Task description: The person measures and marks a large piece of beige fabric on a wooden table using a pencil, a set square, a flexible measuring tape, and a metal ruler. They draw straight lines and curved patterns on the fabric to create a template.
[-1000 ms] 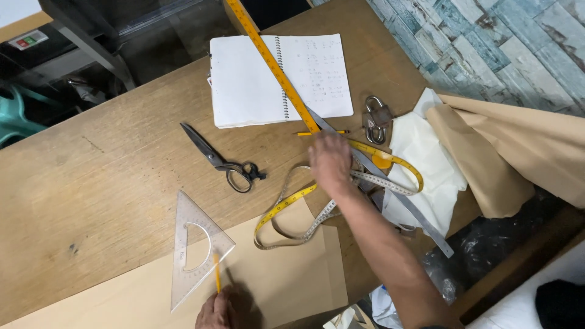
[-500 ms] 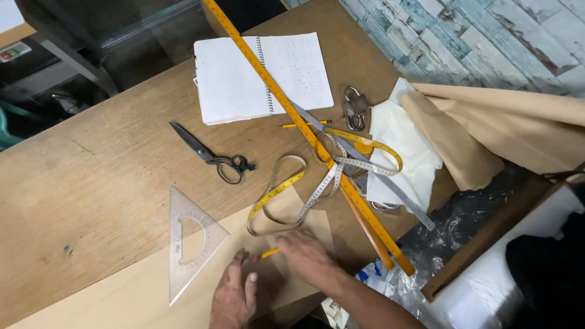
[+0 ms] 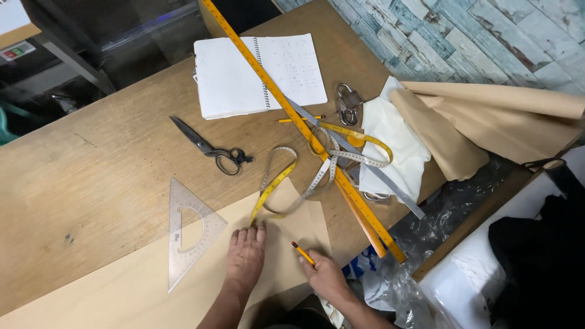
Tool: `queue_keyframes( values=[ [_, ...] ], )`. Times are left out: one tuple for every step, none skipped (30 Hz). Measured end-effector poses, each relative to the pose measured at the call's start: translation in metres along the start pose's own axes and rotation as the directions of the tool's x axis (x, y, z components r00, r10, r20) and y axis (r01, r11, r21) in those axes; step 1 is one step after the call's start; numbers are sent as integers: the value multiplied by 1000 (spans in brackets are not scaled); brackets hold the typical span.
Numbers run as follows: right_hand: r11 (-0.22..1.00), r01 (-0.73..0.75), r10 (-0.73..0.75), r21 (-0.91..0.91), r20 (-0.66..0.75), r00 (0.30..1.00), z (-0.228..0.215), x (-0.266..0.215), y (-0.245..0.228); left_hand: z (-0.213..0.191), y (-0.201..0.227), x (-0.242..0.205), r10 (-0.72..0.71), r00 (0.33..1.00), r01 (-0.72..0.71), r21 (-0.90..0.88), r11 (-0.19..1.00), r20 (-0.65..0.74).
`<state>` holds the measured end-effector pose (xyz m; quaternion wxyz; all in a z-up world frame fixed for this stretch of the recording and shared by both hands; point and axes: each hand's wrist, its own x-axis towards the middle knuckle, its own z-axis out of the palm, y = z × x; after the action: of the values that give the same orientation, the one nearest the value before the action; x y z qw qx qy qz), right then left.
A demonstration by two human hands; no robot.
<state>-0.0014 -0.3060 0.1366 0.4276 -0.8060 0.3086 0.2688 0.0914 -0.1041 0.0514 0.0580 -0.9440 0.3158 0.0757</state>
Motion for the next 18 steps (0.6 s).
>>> queue_keyframes(
  values=[
    [995, 103, -104, -15, -13, 995, 0, 0, -5, 5, -2, 2, -47, 999, 47, 29, 998, -9],
    [978, 207, -208, -30, -24, 978, 0, 0, -12, 10, -5, 4, -94, 995, 95, 60, 994, -19],
    [977, 211, -211, -32, -24, 977, 1, 2, -17, -2, -4, -1, -97, 995, 98, 60, 993, -22],
    [934, 351, -354, -60, -48, 934, 2, 4, -22, -15, -4, -6, -70, 997, 70, -18, 997, 18],
    [871, 483, -489, -90, -68, 869, 3, 6, -27, -28, -4, -12, -39, 998, 45, -98, 994, 54],
    [870, 485, -491, -89, -65, 869, -3, -2, -42, -43, -2, -21, -42, 998, 48, -96, 994, 56],
    [825, 558, -556, -90, 44, 830, -10, -9, -57, -59, 0, -30, 47, 994, -66, -200, 977, -101],
    [775, 626, -611, -83, 154, 777, -16, -17, -72, -74, 3, -38, 115, 958, -191, -284, 940, -263],
    [774, 628, -612, -83, 158, 775, -17, -19, -74, -81, 2, -46, 111, 959, -187, -284, 941, -262],
    [750, 656, -629, -86, 214, 747, -18, -21, -76, -88, 0, -53, 100, 951, -200, -332, 922, -293],
    [724, 684, -644, -87, 268, 716, -18, -24, -79, -95, -2, -60, 88, 942, -214, -378, 901, -324],
    [722, 686, -646, -89, 271, 714, -22, -24, -78, -109, -8, -65, 83, 942, -211, -378, 901, -325],
    [725, 682, -632, -101, 298, 716, -25, -23, -78, -123, -13, -69, 75, 972, -177, -484, 857, -224],
    [728, 676, -615, -115, 324, 718, -28, -24, -77, -137, -18, -74, 79, 990, -134, -582, 802, -119],
    [727, 677, -615, -117, 326, 718, -33, -20, -77, -145, -22, -79, 76, 990, -133, -583, 801, -121],
    [662, 730, -676, -168, 285, 679, -36, -18, -77, -152, -25, -85, 65, 996, -85, -599, 796, -55],
    [592, 775, -734, -221, 248, 632, -39, -15, -77, -159, -28, -91, 55, 998, -37, -612, 790, 11],
    [593, 775, -732, -218, 255, 632, -43, -5, -70, -154, -34, -94, 51, 999, -30, -614, 789, 17]
  ],
)
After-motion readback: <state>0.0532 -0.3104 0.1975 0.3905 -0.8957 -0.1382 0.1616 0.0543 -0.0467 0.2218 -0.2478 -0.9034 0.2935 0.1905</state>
